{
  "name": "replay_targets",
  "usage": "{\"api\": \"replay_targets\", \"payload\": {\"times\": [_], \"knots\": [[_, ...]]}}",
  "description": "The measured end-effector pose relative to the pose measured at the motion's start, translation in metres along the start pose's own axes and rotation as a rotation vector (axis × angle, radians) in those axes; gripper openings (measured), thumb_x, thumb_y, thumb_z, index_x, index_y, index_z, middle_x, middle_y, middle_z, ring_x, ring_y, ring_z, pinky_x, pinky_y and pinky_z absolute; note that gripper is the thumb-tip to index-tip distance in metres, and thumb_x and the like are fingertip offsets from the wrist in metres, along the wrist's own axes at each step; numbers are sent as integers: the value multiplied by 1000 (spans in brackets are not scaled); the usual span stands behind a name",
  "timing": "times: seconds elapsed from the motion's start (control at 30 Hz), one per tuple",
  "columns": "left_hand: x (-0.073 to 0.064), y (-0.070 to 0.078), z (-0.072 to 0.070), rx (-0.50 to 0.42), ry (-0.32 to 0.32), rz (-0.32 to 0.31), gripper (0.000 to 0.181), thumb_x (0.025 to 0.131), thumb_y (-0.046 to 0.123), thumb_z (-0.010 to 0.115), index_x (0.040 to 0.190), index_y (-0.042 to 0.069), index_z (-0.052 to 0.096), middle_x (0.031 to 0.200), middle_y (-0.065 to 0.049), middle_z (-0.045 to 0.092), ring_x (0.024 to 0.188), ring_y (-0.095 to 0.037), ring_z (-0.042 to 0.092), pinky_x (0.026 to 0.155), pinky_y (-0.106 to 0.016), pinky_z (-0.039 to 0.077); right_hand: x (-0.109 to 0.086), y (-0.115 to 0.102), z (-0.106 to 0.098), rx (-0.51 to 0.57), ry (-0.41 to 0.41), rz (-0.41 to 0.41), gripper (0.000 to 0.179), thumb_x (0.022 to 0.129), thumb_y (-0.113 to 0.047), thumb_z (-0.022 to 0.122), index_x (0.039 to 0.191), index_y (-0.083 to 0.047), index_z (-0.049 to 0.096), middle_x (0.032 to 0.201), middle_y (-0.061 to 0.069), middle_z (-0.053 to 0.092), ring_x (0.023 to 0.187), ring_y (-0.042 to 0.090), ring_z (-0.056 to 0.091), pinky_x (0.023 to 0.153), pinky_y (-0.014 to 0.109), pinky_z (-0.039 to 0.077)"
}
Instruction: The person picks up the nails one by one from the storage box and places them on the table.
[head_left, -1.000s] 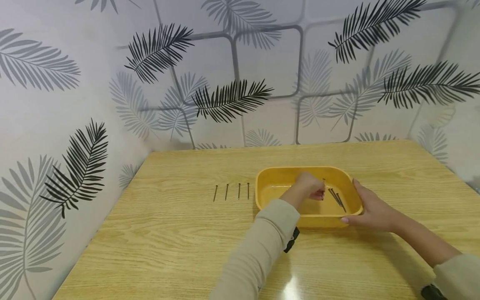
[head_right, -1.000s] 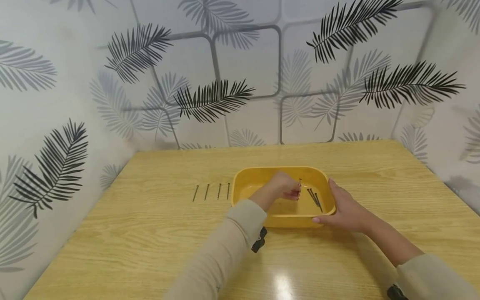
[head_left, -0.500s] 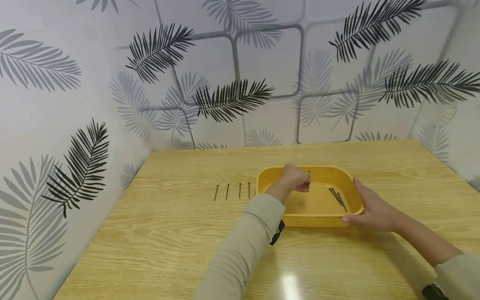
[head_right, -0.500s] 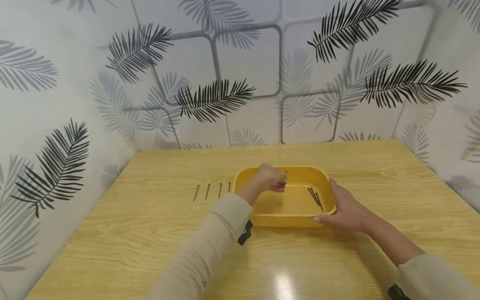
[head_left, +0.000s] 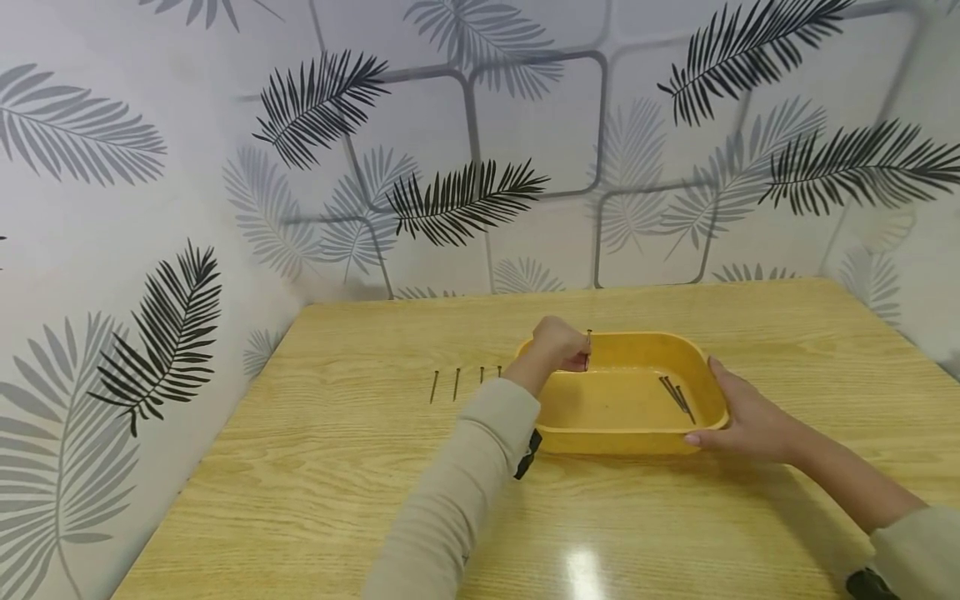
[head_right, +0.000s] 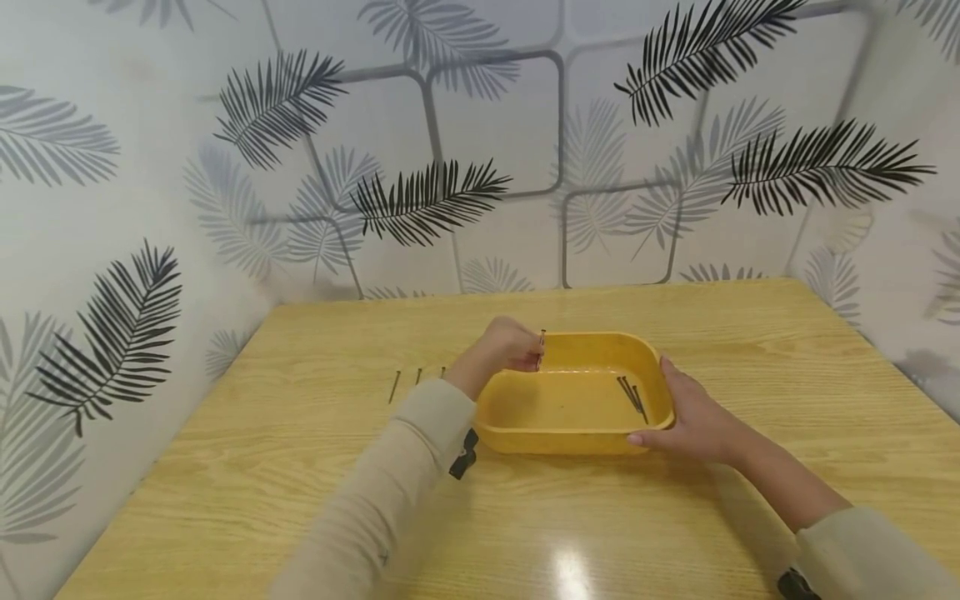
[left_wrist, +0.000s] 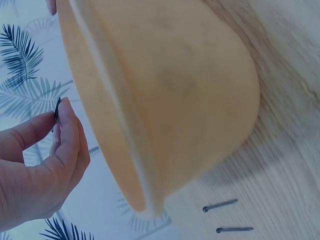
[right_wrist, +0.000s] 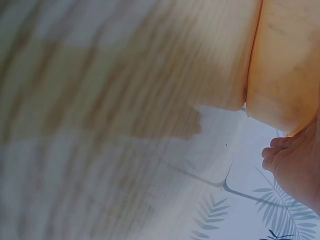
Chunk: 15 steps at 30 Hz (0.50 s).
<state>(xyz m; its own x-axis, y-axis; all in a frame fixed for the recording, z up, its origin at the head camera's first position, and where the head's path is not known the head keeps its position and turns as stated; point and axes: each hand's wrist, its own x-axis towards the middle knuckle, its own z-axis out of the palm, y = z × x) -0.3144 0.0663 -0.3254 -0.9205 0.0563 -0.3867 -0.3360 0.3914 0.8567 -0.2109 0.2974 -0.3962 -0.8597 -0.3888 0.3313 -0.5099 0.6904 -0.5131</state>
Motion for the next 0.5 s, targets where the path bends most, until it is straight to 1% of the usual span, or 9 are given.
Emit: {"api": "replay_targets", "payload": {"times": [0.1,0.17,0.23,0.3,0.37,0.43,0.5], "knots": [[1,1,-7,2,15,-9,9,82,-5,64,90,-8,63,95,-22,69,63,-24,64,72,-32,59,1,1,0,4,-1,-3,97,68,-21,81,139,8,23,119,18,53,91,11,51,76,9,43],[1,1,-12,2,22,-13,12,82,-5,63,94,-9,64,97,-21,69,64,-23,64,73,-31,59,0,0,0,4,-1,-2,97,68,-22,81,139,8,23,120,19,53,93,11,51,76,8,42],[1,2,-16,3,28,-16,14,83,-5,63,96,-9,64,98,-21,69,69,-24,67,72,-31,59,0,0,1,4,-1,-3,97,68,-22,81,139,8,23,120,19,53,93,10,51,77,8,42],[1,1,-21,8,36,-16,15,82,-5,63,97,-9,64,98,-21,69,68,-24,67,70,-30,59,0,-1,0,4,-1,-3,97,68,-22,81,140,8,23,120,19,53,93,10,51,77,8,42],[3,1,-25,14,41,-18,15,83,-5,63,97,-9,64,99,-20,69,61,-22,64,67,-29,59,0,-1,0,7,-3,-1,98,68,-21,81,140,7,22,120,19,53,93,10,51,77,8,42],[5,0,-30,19,45,-19,15,83,-5,62,97,-8,65,99,-20,69,53,-18,57,65,-27,59,0,-2,0,-1,-4,1,98,68,-22,81,141,7,21,122,20,52,95,10,51,78,7,41],[6,-1,-34,21,49,-21,15,83,-5,62,98,-8,65,100,-20,69,49,-15,53,64,-27,59,0,-3,0,-6,-6,4,100,68,-22,81,142,7,21,124,21,51,96,10,50,79,7,41]]}}
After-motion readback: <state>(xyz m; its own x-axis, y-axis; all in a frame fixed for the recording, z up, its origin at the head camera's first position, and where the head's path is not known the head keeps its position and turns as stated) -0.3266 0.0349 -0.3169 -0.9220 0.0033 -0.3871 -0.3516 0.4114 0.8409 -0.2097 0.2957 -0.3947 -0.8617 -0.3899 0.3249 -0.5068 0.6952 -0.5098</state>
